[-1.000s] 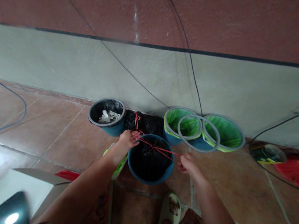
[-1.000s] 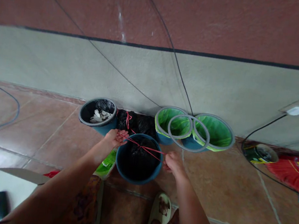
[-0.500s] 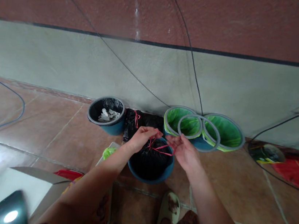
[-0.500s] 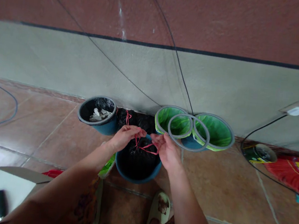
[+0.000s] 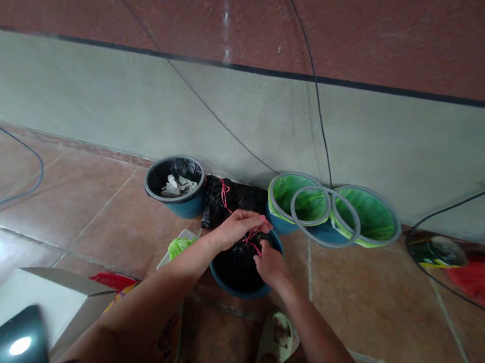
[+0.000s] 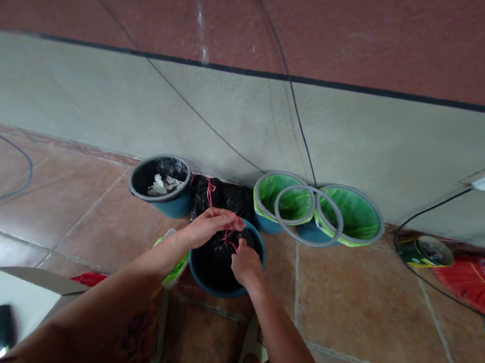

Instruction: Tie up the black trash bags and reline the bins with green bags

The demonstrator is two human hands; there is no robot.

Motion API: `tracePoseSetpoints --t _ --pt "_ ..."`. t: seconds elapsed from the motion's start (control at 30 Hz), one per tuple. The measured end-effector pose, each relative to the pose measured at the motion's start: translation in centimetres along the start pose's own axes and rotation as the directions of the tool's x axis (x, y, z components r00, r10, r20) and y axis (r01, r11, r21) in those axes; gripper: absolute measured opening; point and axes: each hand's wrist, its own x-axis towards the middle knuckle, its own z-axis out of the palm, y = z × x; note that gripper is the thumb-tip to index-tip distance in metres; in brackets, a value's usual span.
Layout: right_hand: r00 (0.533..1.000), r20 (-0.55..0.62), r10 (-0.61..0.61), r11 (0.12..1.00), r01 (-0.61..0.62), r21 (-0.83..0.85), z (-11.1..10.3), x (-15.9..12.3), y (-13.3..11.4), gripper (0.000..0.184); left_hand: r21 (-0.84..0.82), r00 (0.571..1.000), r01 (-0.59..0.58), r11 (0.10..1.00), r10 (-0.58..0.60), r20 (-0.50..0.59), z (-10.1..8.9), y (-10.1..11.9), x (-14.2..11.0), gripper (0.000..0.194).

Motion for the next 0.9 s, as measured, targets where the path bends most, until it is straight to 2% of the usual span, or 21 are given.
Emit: tracePoseSetpoints --t 0.13,0.23,0.27,0.3,0.37,0.43,0.47,0.53,0.6,0.63,0.77,0.9 --pt "0.989 -0.046 -0.144 0.978 0.149 0.148 -0.1 0.0 -1.7 0.041 0.037 0.996 -0.070 0.997 0.068 0.058 0.3 0.4 -0.4 0.034" --pt "0.980 0.019 -0.199 0.954 0.189 0.231 -0.3 0.5 -2.8 0.016 0.156 0.981 -0.137 0.978 0.112 0.159 0.6 0.6 -0.5 0.030" --pt "0.979 0.036 -0.201 0.952 0.186 0.243 -0.4 0.6 -3.0 0.012 0.193 0.982 -0.134 0.972 0.104 0.156 0.6 0.5 -0.5 0.028" --pt "0.979 0.044 -0.200 0.952 0.183 0.247 -0.5 0.8 -2.9 0.018 0.234 0.989 -0.122 0.965 0.098 0.108 0.4 0.2 -0.4 0.025" --pt "0.983 0.025 -0.184 0.954 0.172 0.247 -0.9 1.2 -2.7 0.029 0.356 0.991 -0.062 0.932 0.100 -0.089 -0.2 -0.8 0.1 0.018" --pt "0.988 -0.005 -0.156 0.959 0.153 0.240 -1.5 1.4 -2.3 0.035 0.485 0.959 0.030 0.874 0.111 -0.261 -1.0 -2.0 0.5 0.018" --pt "0.989 -0.014 -0.149 0.961 0.148 0.232 -1.9 1.5 -2.2 0.037 0.529 0.961 0.061 0.846 0.093 -0.260 -1.3 -2.7 0.6 0.020" --pt "0.986 -0.014 -0.164 0.965 0.163 0.203 -2.4 1.5 -2.1 0.040 0.573 0.995 0.045 0.818 0.015 -0.099 -1.6 -3.9 0.7 0.023" --pt "0.979 0.000 -0.206 0.964 0.202 0.174 -2.8 1.5 -2.2 0.042 0.586 0.995 0.016 0.810 -0.070 0.069 -1.4 -4.8 0.6 0.019" --pt "0.974 0.008 -0.225 0.960 0.220 0.171 -2.9 1.5 -2.3 0.043 0.592 0.990 0.038 0.805 -0.111 0.088 -1.3 -5.1 0.5 0.018" --pt "0.980 0.019 -0.198 0.961 0.190 0.199 -3.3 1.5 -2.4 0.042 0.526 0.967 0.247 0.814 -0.245 -0.075 -0.8 -5.7 0.5 0.020" --pt "0.997 -0.012 -0.073 0.978 0.074 0.195 -4.4 1.7 -1.9 0.037 0.392 0.950 0.311 0.866 -0.279 -0.138 -1.1 -5.5 0.6 0.016"
